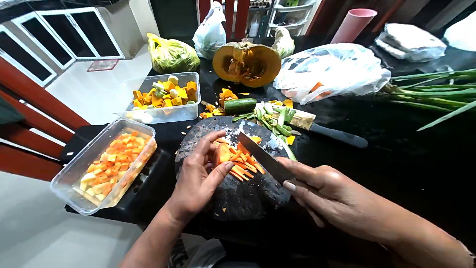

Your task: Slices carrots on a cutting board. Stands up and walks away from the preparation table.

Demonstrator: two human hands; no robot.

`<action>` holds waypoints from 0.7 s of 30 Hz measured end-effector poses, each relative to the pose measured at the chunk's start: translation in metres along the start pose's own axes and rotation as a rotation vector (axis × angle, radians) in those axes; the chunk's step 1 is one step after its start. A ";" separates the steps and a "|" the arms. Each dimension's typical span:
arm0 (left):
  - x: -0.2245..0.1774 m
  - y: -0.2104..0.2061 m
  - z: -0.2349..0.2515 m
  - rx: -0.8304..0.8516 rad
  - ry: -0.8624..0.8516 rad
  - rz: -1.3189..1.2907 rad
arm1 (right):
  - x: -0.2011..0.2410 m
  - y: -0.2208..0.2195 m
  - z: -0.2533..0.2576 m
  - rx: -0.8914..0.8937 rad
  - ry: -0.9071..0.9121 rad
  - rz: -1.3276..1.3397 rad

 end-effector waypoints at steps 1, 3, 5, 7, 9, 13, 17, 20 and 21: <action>-0.002 0.005 -0.004 -0.015 0.010 -0.103 | -0.001 -0.003 -0.003 0.024 0.002 -0.003; 0.001 0.014 -0.014 -0.106 0.005 -0.199 | 0.000 -0.012 -0.007 0.098 0.025 -0.034; 0.010 0.020 -0.025 -0.237 0.010 -0.212 | 0.001 -0.026 -0.007 0.190 0.086 -0.071; 0.016 0.022 -0.035 -0.374 0.025 -0.232 | 0.003 -0.036 -0.005 0.294 0.120 -0.104; 0.018 0.022 -0.042 -0.456 0.022 -0.234 | 0.005 -0.043 0.001 0.335 0.092 -0.135; 0.017 0.010 -0.051 -0.431 0.019 -0.290 | 0.003 -0.040 0.014 0.235 -0.018 -0.245; 0.016 -0.013 -0.049 -0.238 0.002 -0.109 | -0.002 -0.031 0.014 0.130 -0.075 -0.296; 0.018 -0.020 -0.050 -0.198 -0.122 0.434 | 0.000 -0.038 0.004 0.017 0.045 -0.317; 0.018 -0.019 -0.051 -0.220 -0.145 0.574 | 0.001 -0.041 0.001 -0.004 0.093 -0.337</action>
Point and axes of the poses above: each hand's wrist, its own z-axis towards the middle knuckle, its own y-axis out of the back of the hand, x = y × z, the point moved 1 cm from there along z, towards the middle knuckle, and after that the axes turned 4 degrees about -x, right-handed, at the moved point
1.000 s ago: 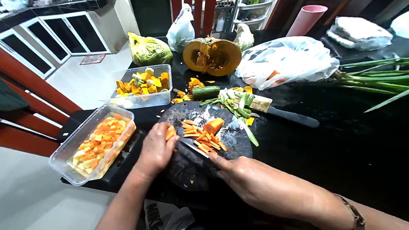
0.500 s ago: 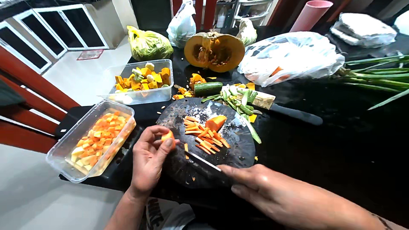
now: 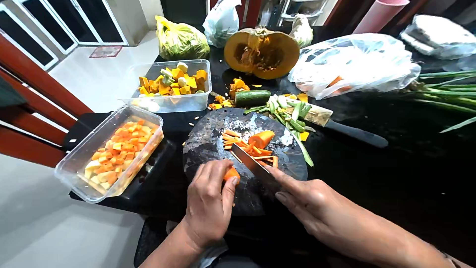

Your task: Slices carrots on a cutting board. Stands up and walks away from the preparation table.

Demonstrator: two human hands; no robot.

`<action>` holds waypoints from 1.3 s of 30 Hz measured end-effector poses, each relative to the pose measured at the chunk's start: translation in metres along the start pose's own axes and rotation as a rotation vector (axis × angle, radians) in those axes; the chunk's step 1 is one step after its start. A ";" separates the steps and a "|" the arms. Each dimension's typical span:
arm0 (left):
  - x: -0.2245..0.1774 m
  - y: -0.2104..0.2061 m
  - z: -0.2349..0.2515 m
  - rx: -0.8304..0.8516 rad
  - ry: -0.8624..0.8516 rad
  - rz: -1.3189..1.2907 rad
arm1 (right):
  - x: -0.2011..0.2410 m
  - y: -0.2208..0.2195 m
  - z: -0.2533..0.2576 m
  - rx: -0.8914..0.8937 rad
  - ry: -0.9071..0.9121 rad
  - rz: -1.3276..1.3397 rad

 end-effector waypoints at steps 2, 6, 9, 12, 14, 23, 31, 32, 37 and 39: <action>0.007 0.003 -0.001 -0.018 -0.009 0.108 | 0.004 -0.004 -0.004 -0.043 0.088 -0.055; 0.015 0.013 0.003 -0.044 0.016 0.040 | 0.013 -0.007 -0.002 -0.038 0.153 -0.113; 0.011 0.030 0.024 -0.167 -0.006 0.015 | 0.017 -0.008 0.005 -0.019 0.173 -0.158; 0.001 0.041 0.057 -0.279 -0.096 -0.032 | 0.019 -0.009 0.011 0.014 0.187 -0.192; -0.008 0.041 0.077 -0.297 -0.146 -0.043 | 0.020 -0.011 0.014 0.026 0.195 -0.195; -0.014 -0.009 0.105 0.118 -0.200 0.020 | 0.027 -0.017 0.015 0.052 0.198 -0.297; 0.004 -0.030 0.093 0.355 -0.225 0.012 | 0.030 -0.020 0.021 0.142 0.192 -0.326; 0.006 -0.031 0.090 0.374 -0.203 0.007 | 0.030 -0.020 0.022 0.171 0.181 -0.313; 0.012 -0.035 0.090 0.243 -0.237 -0.028 | 0.028 -0.012 0.026 0.326 0.045 -0.172; 0.010 -0.026 0.087 0.127 -0.240 -0.036 | 0.025 -0.006 0.030 0.423 -0.073 -0.038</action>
Point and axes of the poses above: each hand's wrist, its own z-axis towards the middle knuckle, its own y-axis out of the back of the hand, x = y × z, the point moved 1 cm from there along z, towards the middle knuckle, and after that the axes turned 4 degrees about -x, right-handed, at the moved point
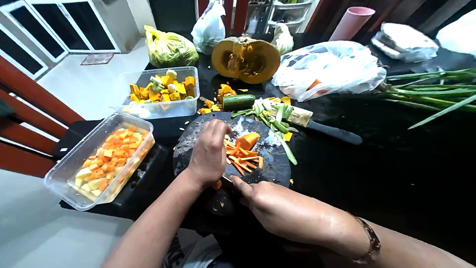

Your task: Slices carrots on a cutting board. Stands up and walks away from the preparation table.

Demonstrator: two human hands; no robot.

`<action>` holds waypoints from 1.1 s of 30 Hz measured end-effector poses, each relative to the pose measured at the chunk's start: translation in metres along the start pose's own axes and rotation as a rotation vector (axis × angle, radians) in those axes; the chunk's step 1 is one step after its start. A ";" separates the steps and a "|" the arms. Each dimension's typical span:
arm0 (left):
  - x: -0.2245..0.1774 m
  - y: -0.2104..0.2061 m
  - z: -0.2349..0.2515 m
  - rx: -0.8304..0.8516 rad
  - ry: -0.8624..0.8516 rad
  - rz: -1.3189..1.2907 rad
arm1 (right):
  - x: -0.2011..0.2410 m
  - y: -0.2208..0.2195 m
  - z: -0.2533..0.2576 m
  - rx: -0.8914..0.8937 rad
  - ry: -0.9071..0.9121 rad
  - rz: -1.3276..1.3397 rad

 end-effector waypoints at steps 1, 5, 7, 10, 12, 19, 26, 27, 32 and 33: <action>-0.002 0.008 -0.004 -0.053 -0.006 -0.001 | -0.003 0.002 0.001 0.014 -0.022 0.062; -0.011 0.033 -0.042 -0.010 0.042 -0.014 | -0.013 0.004 -0.001 -0.022 -0.039 0.250; -0.011 0.032 -0.062 0.053 0.083 -0.019 | -0.018 0.002 -0.004 -0.088 -0.028 0.262; -0.007 0.029 -0.076 0.008 0.108 -0.064 | -0.021 -0.005 -0.007 -0.285 0.027 0.079; -0.004 0.034 -0.073 -0.091 0.139 -0.125 | -0.019 -0.007 -0.010 -0.369 0.085 -0.025; -0.011 0.060 -0.022 -0.405 0.107 -0.085 | 0.002 -0.013 -0.020 -0.432 0.189 -0.222; -0.018 0.037 0.011 -0.369 0.081 -0.044 | 0.004 -0.012 -0.020 -0.389 0.205 -0.277; -0.019 0.033 0.013 -0.351 0.081 -0.039 | 0.004 -0.012 -0.020 -0.380 0.202 -0.285; -0.020 0.021 0.017 -0.169 0.110 0.006 | 0.002 -0.011 -0.018 -0.363 0.207 -0.315; -0.020 0.019 0.017 -0.138 0.114 0.007 | 0.002 -0.010 -0.018 -0.360 0.220 -0.313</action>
Point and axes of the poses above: each hand's wrist, its own z-axis towards the middle knuckle, its own y-axis out of the back of the hand, x = y × z, the point moved 1 cm from there along z, towards the middle knuckle, and after that the axes turned 4 degrees about -x, right-handed, at the moved point
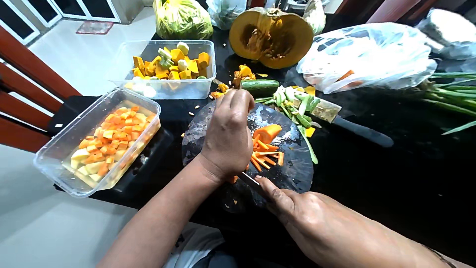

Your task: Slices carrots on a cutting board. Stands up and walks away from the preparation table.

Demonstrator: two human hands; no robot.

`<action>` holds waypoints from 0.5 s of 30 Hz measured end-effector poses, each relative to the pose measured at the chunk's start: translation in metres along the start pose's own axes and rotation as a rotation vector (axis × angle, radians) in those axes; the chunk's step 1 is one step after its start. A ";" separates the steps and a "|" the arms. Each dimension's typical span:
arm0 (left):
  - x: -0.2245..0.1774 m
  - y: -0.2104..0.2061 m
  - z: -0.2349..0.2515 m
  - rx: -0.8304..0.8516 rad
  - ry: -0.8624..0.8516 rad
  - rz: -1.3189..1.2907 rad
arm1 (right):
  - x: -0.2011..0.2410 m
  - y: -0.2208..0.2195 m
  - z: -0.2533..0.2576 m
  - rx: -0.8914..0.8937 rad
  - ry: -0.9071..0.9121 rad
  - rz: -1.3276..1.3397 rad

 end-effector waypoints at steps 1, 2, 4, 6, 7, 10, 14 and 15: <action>0.001 -0.002 0.000 0.026 -0.005 0.007 | -0.001 0.000 0.000 0.002 0.010 0.006; 0.002 -0.005 -0.001 0.059 -0.010 0.014 | -0.003 0.000 0.000 0.005 0.019 0.013; 0.006 -0.009 -0.003 0.147 -0.015 0.025 | -0.003 -0.001 0.002 0.019 0.022 0.012; 0.013 -0.016 -0.008 0.243 -0.018 0.034 | -0.001 -0.004 0.005 0.052 -0.001 -0.009; 0.017 -0.019 -0.011 0.277 -0.007 0.024 | 0.000 -0.007 0.006 0.076 -0.012 -0.012; 0.024 -0.023 -0.014 0.283 0.011 -0.018 | -0.004 -0.013 0.008 0.076 -0.016 0.019; 0.024 -0.010 -0.019 0.086 -0.038 -0.047 | -0.016 -0.010 0.007 0.149 -0.100 0.245; 0.023 -0.002 -0.024 0.043 -0.054 -0.065 | -0.019 -0.008 0.008 0.179 -0.132 0.310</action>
Point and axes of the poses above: each hand's wrist, its own z-axis towards the middle knuckle, its own y-axis out of the back of the hand, x = y × z, the point moved 1 cm from there along z, towards the middle knuckle, and after that the axes turned 4 degrees about -x, right-handed, at the moved point
